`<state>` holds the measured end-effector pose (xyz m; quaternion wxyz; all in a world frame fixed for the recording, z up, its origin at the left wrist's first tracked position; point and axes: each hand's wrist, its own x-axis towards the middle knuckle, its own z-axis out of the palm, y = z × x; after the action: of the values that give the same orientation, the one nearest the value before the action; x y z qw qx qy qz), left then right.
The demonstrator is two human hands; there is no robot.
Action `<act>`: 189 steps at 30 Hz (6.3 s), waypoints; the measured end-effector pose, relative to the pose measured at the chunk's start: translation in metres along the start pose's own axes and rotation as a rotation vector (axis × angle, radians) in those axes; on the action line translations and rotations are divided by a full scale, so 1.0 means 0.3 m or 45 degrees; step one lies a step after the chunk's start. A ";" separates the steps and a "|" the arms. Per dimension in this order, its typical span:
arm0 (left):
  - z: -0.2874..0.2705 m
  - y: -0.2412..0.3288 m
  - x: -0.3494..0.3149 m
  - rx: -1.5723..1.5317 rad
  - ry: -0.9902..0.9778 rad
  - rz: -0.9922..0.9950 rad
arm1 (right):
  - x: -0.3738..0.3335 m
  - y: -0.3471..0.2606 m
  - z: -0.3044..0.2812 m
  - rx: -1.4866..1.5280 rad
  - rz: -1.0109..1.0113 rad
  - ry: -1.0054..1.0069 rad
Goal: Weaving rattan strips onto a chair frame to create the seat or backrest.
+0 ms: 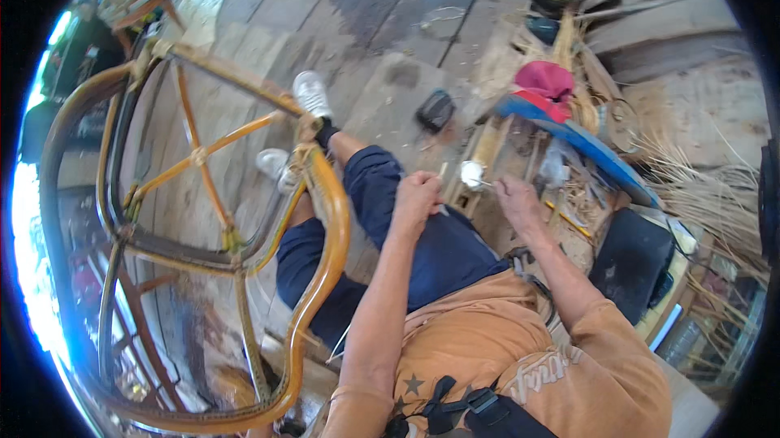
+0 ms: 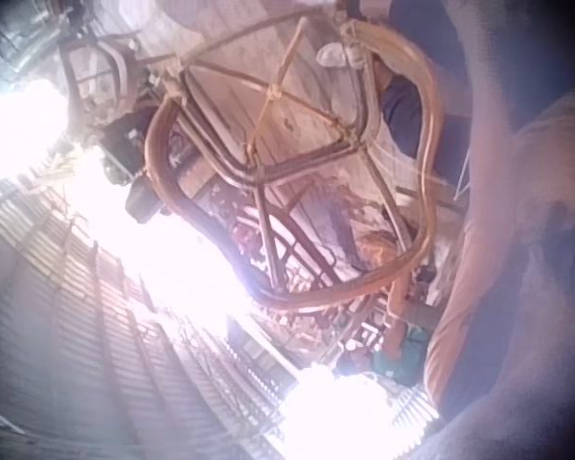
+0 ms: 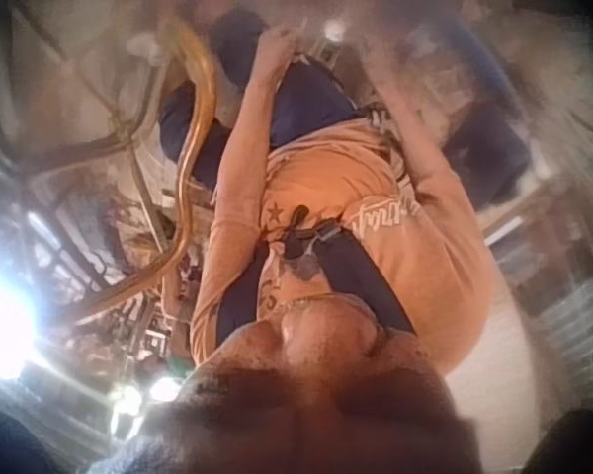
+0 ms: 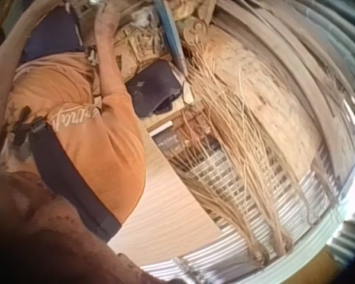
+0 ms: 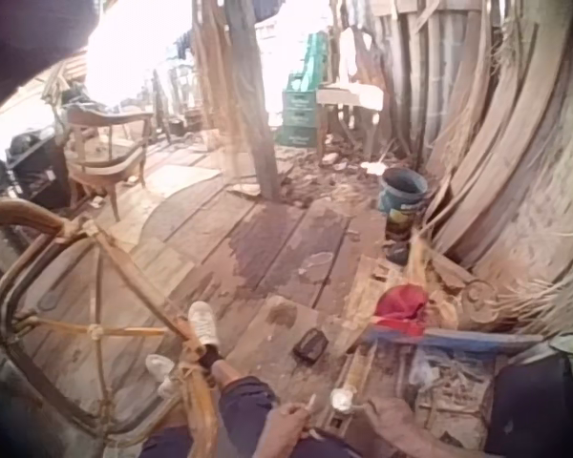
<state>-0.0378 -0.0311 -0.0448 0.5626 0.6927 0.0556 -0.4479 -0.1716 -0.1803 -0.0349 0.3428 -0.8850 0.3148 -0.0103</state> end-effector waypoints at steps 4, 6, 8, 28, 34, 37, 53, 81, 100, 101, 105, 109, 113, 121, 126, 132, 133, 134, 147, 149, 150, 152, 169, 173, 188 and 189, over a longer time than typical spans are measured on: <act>-0.019 0.002 -0.011 0.022 0.027 -0.016 | 0.001 0.063 0.086 -0.123 -0.119 -0.084; -0.042 -0.011 -0.001 -0.003 0.000 -0.025 | 0.004 0.016 0.054 -0.020 0.011 -0.124; -0.033 -0.012 0.003 0.003 -0.017 -0.017 | -0.005 0.006 0.026 0.019 0.047 -0.083; -0.027 -0.004 0.007 -0.057 -0.018 -0.056 | 0.007 -0.041 0.069 0.412 -0.124 0.023; -0.027 -0.007 0.008 -0.089 -0.019 -0.050 | 0.016 -0.061 0.084 0.308 -0.239 0.001; -0.027 -0.005 0.005 -0.099 -0.024 -0.043 | 0.018 -0.048 0.095 0.448 -0.059 -0.058; -0.024 -0.002 0.001 -0.081 -0.004 -0.056 | 0.024 -0.044 0.131 0.418 -0.074 0.038; -0.039 -0.005 0.006 -0.205 -0.029 -0.094 | -0.003 -0.061 0.168 0.752 0.022 0.163; -0.039 -0.007 -0.005 -0.228 -0.042 -0.086 | -0.025 -0.025 0.191 0.985 0.140 0.040; -0.037 -0.008 -0.006 -0.230 -0.044 -0.086 | -0.030 -0.030 0.188 0.970 0.131 0.008; -0.022 -0.015 0.011 -0.254 -0.095 -0.086 | -0.028 -0.016 0.174 0.922 0.193 0.017; -0.055 0.008 -0.012 -0.239 -0.071 -0.080 | -0.020 -0.025 0.175 0.965 0.164 0.047; -0.098 -0.016 -0.053 -0.164 -0.071 0.028 | -0.006 0.000 0.219 0.538 -0.015 -0.033; -0.454 0.152 -0.771 -0.008 0.135 0.036 | -0.007 0.217 0.145 0.022 -0.090 0.162; -0.737 0.358 -1.251 1.085 1.172 -0.006 | -0.015 0.148 0.128 -0.070 -0.210 0.184; -1.050 0.292 -0.903 1.936 1.039 -0.316 | -0.003 0.162 0.052 -0.055 -0.087 0.200; -1.092 0.254 -0.779 1.969 0.892 -0.511 | -0.007 0.196 0.042 -0.074 -0.080 0.196; -1.158 0.174 -0.686 1.971 0.820 -0.378 | -0.006 0.217 0.039 -0.054 -0.071 0.163; -1.379 -0.134 -0.272 2.117 0.413 -0.471 | -0.007 0.242 0.028 -0.170 0.137 -0.056; -1.380 -0.144 -0.267 2.114 0.386 -0.513 | -0.005 0.221 0.031 -0.225 0.125 -0.071; -1.383 -0.151 -0.264 2.104 0.385 -0.507 | -0.001 0.220 0.036 -0.228 0.127 -0.075; -1.381 -0.165 -0.258 2.091 0.374 -0.501 | 0.005 0.220 0.041 -0.188 0.172 -0.046; -1.449 -0.109 -0.286 2.254 0.326 -0.595 | 0.026 0.237 0.045 -0.150 0.137 -0.049; -1.442 -0.107 -0.288 2.258 0.311 -0.637 | 0.036 0.188 0.032 -0.099 0.148 -0.046; -1.437 -0.097 -0.261 2.352 0.207 -0.657 | 0.030 0.112 0.062 -0.164 0.131 -0.083; -1.434 -0.099 -0.260 2.356 0.208 -0.647 | 0.027 0.110 0.066 -0.164 0.135 -0.083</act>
<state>0.1389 0.3695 -0.0278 -0.3258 0.8585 -0.1322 -0.3734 -0.1784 -0.1916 -0.0720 0.2953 -0.8872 0.3500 0.0570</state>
